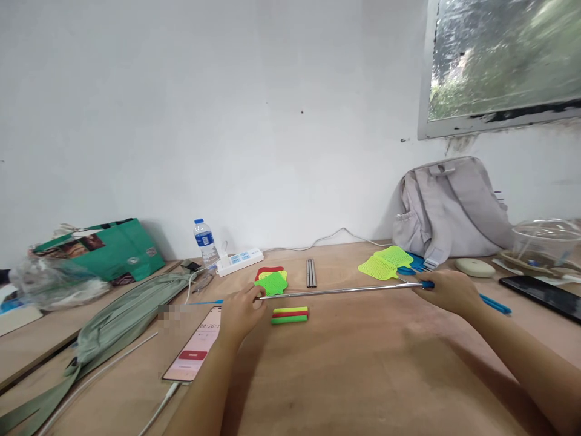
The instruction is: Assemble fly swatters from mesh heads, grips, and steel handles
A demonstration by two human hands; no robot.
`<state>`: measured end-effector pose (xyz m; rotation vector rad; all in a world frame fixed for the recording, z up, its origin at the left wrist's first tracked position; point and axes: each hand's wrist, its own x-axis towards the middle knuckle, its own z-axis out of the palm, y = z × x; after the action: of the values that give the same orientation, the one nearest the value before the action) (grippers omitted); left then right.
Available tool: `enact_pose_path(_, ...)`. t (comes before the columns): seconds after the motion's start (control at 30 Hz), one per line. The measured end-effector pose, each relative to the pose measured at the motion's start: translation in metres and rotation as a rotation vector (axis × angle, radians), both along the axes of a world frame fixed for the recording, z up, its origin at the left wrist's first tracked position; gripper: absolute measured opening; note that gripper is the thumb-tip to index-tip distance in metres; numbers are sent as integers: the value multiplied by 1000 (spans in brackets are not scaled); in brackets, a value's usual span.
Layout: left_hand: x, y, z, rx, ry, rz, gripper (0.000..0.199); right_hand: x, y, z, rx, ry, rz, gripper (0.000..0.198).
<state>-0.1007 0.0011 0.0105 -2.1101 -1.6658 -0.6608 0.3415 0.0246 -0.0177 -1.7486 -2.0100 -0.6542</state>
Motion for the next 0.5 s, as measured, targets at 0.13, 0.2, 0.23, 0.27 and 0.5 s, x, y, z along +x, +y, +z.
enact_pose_path(0.13, 3, 6, -5, 149, -3, -132, 18, -2, 0, -2, -28, 33, -51, 26)
enact_pose_path(0.2, 5, 7, -7, 229, 14, -231, 23, -2, 1, -3, -37, 52, -74, 25)
enact_pose_path(0.23, 6, 6, -7, 267, 24, -271, 27, -1, 1, -3, -40, 53, -88, 25)
enact_pose_path(0.27, 6, 6, -7, 308, 30, -292, 30, 0, 1, -3, -40, 50, -105, 26)
enact_pose_path(0.5, -15, 5, -6, 667, -388, 80, 42, 11, -2, 1, -80, 31, -234, 32)
